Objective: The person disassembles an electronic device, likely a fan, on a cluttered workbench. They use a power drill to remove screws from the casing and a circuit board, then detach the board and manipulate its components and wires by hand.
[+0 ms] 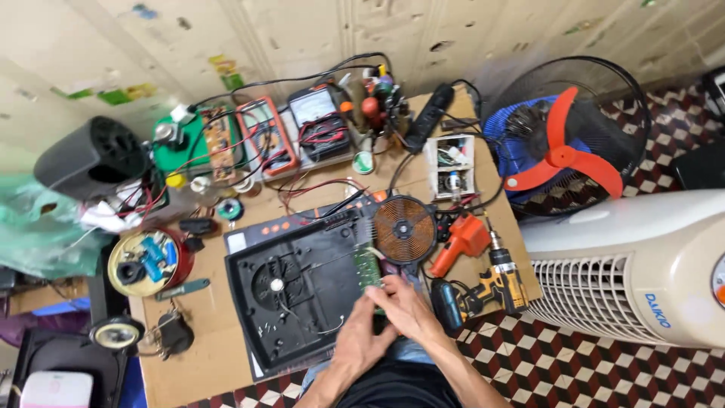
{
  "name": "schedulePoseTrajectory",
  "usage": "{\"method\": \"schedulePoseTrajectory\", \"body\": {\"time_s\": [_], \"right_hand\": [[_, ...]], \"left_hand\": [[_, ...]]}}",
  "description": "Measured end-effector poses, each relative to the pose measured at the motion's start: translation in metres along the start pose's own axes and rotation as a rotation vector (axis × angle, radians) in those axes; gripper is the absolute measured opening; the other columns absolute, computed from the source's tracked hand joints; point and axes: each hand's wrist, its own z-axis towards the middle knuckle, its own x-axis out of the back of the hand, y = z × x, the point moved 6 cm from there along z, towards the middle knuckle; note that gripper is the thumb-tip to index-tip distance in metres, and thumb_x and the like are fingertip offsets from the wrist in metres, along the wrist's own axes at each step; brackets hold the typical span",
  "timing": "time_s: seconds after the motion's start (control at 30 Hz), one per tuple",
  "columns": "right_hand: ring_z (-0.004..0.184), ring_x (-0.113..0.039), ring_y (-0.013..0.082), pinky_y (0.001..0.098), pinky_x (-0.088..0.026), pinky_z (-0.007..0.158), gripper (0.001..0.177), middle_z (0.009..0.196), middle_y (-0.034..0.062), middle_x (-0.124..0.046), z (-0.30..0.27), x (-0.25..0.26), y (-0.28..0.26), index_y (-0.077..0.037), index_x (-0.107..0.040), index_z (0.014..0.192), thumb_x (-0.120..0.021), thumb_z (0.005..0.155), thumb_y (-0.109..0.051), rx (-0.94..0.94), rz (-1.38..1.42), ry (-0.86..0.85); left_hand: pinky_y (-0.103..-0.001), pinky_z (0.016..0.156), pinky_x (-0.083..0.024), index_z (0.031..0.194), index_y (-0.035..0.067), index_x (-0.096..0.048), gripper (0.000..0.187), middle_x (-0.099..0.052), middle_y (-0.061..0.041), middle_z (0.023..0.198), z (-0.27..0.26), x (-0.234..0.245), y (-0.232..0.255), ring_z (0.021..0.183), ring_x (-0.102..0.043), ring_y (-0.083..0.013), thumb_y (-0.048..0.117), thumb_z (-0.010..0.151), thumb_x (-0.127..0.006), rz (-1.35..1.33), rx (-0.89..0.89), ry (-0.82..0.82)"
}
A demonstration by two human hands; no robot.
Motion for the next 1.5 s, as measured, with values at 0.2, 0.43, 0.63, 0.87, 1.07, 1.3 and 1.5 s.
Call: {"method": "schedulePoseTrajectory", "body": {"time_s": [0.2,0.43,0.63,0.87,1.07,1.3,1.5], "right_hand": [[0.090,-0.075,0.0190,0.0316,-0.058,0.080,0.034,0.101,0.0107,-0.080,0.025,0.016,0.093,-0.005,-0.068,0.124,-0.065,0.094,-0.022,-0.103,-0.245,0.224],[0.093,-0.072,0.0187,0.0357,-0.059,0.081,0.033,0.110,0.0098,-0.076,0.037,0.030,0.151,-0.002,-0.066,0.127,-0.064,0.095,-0.012,-0.273,0.432,0.230],[0.095,-0.074,0.0195,0.0355,-0.061,0.084,0.035,0.111,0.0096,-0.076,0.032,0.033,0.157,-0.001,-0.064,0.129,-0.062,0.096,-0.014,-0.319,0.467,0.335],[0.099,-0.071,0.0184,0.0350,-0.059,0.084,0.037,0.115,0.0083,-0.074,0.032,0.032,0.169,-0.003,-0.063,0.132,-0.063,0.097,-0.015,-0.364,0.427,0.367],[0.099,-0.071,0.0164,0.0354,-0.057,0.087,0.039,0.115,0.0060,-0.075,0.026,0.029,0.142,-0.005,-0.063,0.134,-0.059,0.097,-0.016,-0.397,0.422,0.323],[0.094,-0.071,0.0148,0.0286,-0.055,0.085,0.045,0.105,0.0121,-0.078,0.018,0.031,0.111,0.002,-0.058,0.139,-0.062,0.096,-0.010,-0.220,0.347,0.261],[0.095,-0.072,0.0148,0.0279,-0.056,0.084,0.044,0.109,0.0121,-0.078,0.013,0.029,0.088,0.004,-0.058,0.137,-0.062,0.095,-0.005,-0.171,0.376,0.250]], "left_hand": [[-0.044,0.114,-0.034,0.151,-0.007,-0.028,0.104,-0.036,-0.032,0.152,-0.007,-0.030,-0.015,0.142,-0.038,-0.0434,0.037,0.078,-0.087,0.072,-0.351,-0.249],[-0.039,0.108,-0.046,0.138,0.003,-0.059,0.063,-0.060,-0.021,0.140,-0.001,-0.030,-0.057,0.130,-0.057,-0.0343,0.036,0.087,-0.074,0.002,-0.208,-0.401],[-0.036,0.095,-0.055,0.130,0.008,-0.066,0.048,-0.072,-0.015,0.121,0.018,-0.011,-0.087,0.107,-0.072,-0.0263,0.031,0.088,-0.071,-0.040,0.075,-0.344],[-0.030,0.095,-0.055,0.134,0.004,-0.063,0.052,-0.077,-0.015,0.118,0.057,-0.042,-0.154,0.105,-0.073,-0.0209,0.025,0.087,-0.072,-0.194,0.265,-0.259],[-0.031,0.103,-0.051,0.146,-0.002,-0.048,0.061,-0.067,-0.014,0.132,0.105,-0.094,-0.188,0.120,-0.065,-0.0203,0.012,0.091,-0.067,-0.557,0.269,-0.238],[-0.028,0.091,-0.052,0.143,0.005,-0.053,0.051,-0.073,-0.005,0.121,0.076,-0.048,-0.119,0.106,-0.067,-0.0137,0.017,0.094,-0.065,-0.667,0.541,-0.265],[-0.024,0.086,-0.051,0.133,0.010,-0.065,0.039,-0.074,0.002,0.113,0.065,-0.036,-0.102,0.097,-0.066,-0.0073,0.019,0.095,-0.064,-0.784,0.557,-0.268]]}}
